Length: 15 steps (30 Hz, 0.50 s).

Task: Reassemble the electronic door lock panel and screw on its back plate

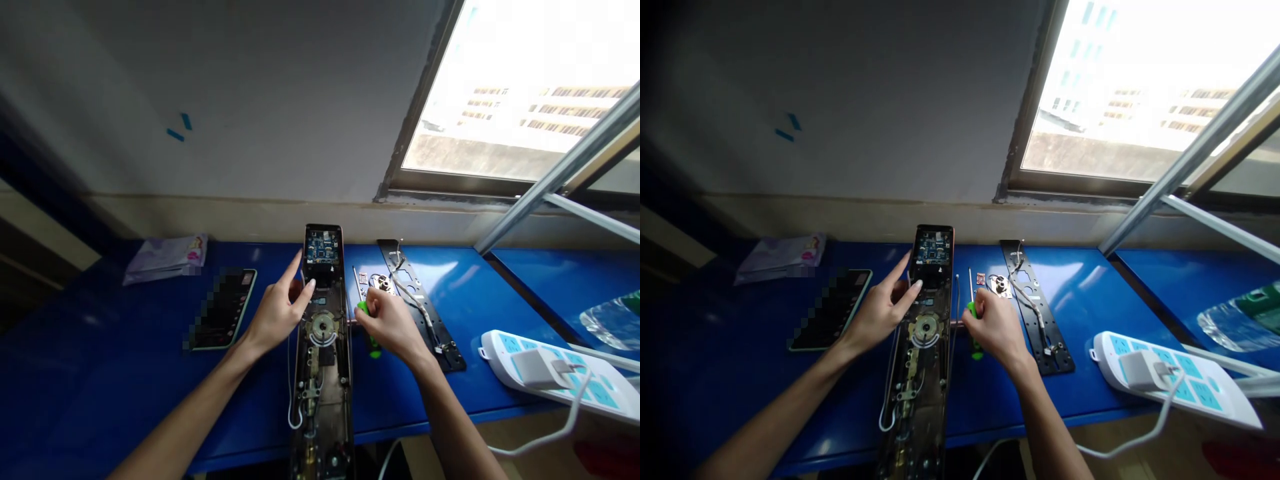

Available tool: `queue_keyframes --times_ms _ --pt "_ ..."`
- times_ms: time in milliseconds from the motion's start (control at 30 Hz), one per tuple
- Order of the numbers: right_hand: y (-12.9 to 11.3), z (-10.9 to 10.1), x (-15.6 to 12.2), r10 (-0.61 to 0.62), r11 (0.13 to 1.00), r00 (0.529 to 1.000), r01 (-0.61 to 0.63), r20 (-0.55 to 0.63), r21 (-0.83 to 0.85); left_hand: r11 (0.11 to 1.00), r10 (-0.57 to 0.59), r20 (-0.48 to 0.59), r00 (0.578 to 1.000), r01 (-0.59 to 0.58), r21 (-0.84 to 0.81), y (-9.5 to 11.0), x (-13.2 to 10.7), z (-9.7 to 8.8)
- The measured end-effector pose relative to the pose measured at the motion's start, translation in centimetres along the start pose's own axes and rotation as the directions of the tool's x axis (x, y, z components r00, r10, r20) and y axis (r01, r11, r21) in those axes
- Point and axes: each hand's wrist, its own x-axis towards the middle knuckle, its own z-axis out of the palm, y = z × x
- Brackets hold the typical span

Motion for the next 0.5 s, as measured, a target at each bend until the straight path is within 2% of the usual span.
queue_keyframes --times_ms 100,167,333,433,500 --pt "0.2 1.3 -2.0 -0.010 0.993 0.999 0.014 0.031 -0.119 1.000 -0.011 0.040 0.999 0.011 -0.005 -0.6 -0.4 0.4" --pt "0.1 1.8 -2.9 -0.011 0.984 0.999 0.020 0.050 -0.179 1.000 -0.008 0.019 1.000 0.008 -0.023 -1.1 -0.7 0.8" --pt "0.0 2.7 -3.7 0.003 0.960 0.997 0.019 0.081 -0.279 0.994 0.007 0.012 1.000 -0.005 -0.111 -1.7 -1.4 1.6" --pt "0.1 2.2 -3.9 0.006 0.945 0.993 0.031 0.114 -0.325 0.992 -0.004 0.010 1.000 0.005 -0.126 -1.8 -1.4 1.6" --pt "-0.2 1.0 -3.7 -0.010 0.939 0.986 0.066 0.165 -0.339 0.992 -0.008 -0.011 1.000 0.007 -0.124 -1.8 -1.2 1.3"
